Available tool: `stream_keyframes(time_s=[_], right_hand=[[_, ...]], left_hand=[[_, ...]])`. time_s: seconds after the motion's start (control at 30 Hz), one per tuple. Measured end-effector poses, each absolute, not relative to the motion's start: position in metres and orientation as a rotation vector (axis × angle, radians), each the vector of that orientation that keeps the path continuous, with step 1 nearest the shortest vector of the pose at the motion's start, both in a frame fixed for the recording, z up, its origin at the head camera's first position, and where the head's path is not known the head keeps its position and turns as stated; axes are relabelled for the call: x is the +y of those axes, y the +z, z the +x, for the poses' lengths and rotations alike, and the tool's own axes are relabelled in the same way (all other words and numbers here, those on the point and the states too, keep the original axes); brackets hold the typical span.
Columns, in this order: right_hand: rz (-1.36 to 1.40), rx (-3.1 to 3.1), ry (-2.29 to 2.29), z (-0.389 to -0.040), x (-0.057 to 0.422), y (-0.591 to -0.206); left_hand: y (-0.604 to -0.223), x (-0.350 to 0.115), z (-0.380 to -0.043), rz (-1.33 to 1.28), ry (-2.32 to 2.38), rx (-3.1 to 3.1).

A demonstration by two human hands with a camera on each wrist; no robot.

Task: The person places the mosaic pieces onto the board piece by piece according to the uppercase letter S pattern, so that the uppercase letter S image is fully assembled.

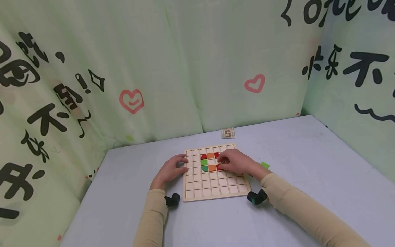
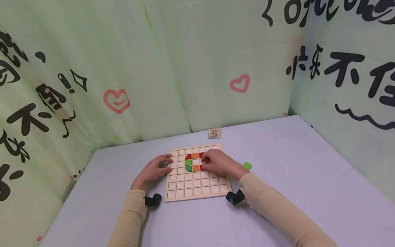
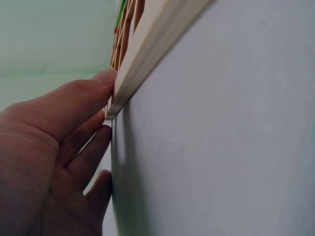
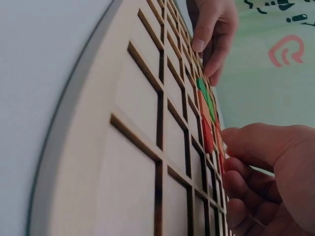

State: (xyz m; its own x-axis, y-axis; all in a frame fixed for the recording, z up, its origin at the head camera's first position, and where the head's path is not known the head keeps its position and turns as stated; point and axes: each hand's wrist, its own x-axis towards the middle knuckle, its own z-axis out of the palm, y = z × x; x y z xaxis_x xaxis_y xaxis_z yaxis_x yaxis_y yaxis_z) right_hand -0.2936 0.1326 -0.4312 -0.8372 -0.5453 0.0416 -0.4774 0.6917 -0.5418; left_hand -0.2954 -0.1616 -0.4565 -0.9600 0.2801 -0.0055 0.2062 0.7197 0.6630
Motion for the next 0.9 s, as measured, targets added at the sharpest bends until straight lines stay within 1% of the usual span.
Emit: stream_keyframes(time_s=[0.33,0.67,0.9], right_hand=[[-0.577,2.81,-0.937,-0.293,0.181,-0.43],[-0.49,2.842,-0.918,-0.276,0.234,-0.422],[-0.506,2.849,-0.859,-0.269,0.262,-0.427]], left_hand=[[-0.455,-0.161,-0.295,0.372,1.072,2.805],[-0.455,-0.161,-0.294,0.39,1.084,2.801],[-0.455,-0.161,-0.295,0.393,1.064,2.811]])
